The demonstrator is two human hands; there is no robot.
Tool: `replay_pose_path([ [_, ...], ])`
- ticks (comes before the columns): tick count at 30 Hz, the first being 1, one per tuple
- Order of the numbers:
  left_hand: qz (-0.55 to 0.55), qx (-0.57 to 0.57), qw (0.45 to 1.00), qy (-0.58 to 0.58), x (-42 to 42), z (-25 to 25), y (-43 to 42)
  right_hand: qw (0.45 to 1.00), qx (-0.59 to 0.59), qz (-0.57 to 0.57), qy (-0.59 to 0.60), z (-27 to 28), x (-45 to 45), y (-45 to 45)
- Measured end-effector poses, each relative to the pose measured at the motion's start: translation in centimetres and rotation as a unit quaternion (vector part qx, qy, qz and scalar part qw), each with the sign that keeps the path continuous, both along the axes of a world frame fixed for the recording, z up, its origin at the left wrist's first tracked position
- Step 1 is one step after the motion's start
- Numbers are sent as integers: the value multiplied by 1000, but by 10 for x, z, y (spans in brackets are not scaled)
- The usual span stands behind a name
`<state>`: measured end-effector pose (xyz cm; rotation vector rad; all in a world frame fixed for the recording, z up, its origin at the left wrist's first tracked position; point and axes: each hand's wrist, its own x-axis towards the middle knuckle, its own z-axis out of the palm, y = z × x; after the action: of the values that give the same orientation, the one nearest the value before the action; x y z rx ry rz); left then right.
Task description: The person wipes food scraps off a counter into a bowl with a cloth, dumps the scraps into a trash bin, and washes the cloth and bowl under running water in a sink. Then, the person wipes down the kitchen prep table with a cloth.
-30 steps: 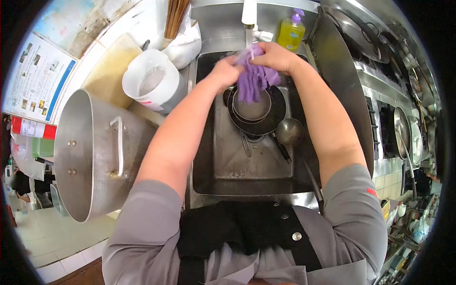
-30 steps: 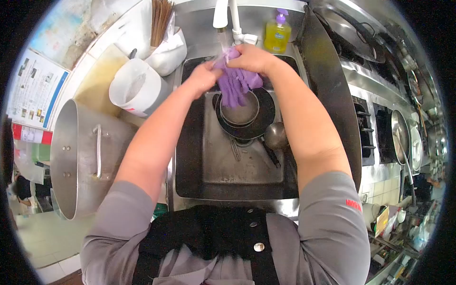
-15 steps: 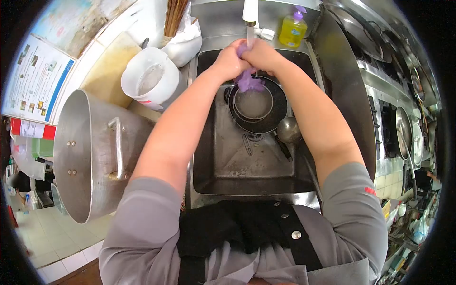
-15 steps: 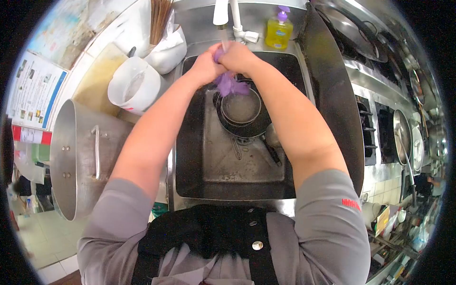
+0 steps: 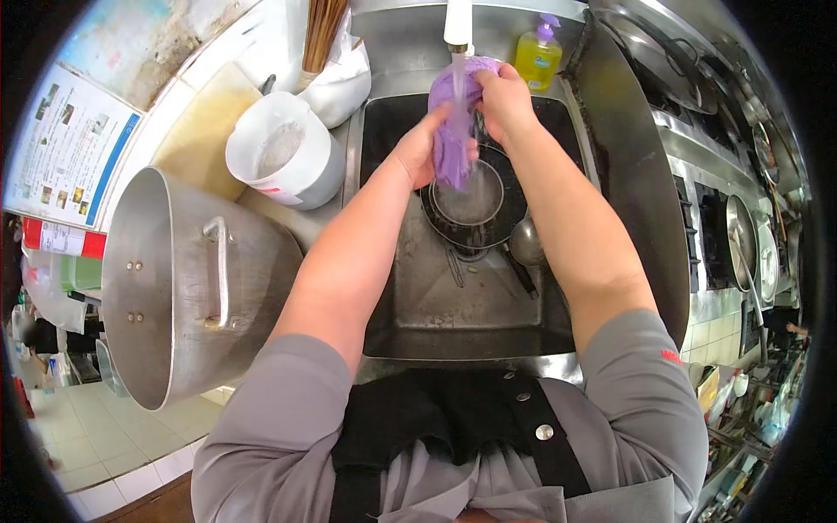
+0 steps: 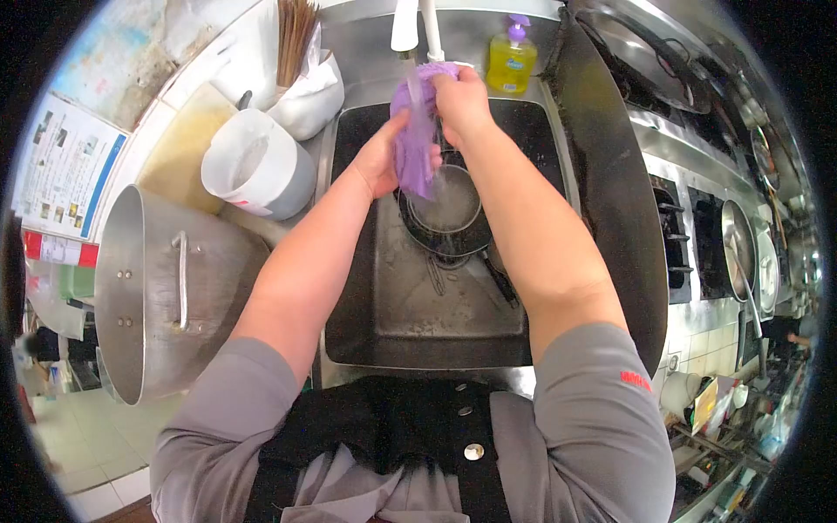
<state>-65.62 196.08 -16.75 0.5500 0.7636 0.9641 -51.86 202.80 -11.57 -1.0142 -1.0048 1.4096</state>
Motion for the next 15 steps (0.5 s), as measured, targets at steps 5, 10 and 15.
replay_pose_path([
  [5,-11,-6,993,-121,-8,17,-4,891,148,333,-271,12,24,-34],
  [10,-83,5,994,73,-34,23,22,659,466,150,-570,10,36,-31],
  [15,-246,90,921,288,-25,37,24,608,533,180,-561,1,25,-29],
])
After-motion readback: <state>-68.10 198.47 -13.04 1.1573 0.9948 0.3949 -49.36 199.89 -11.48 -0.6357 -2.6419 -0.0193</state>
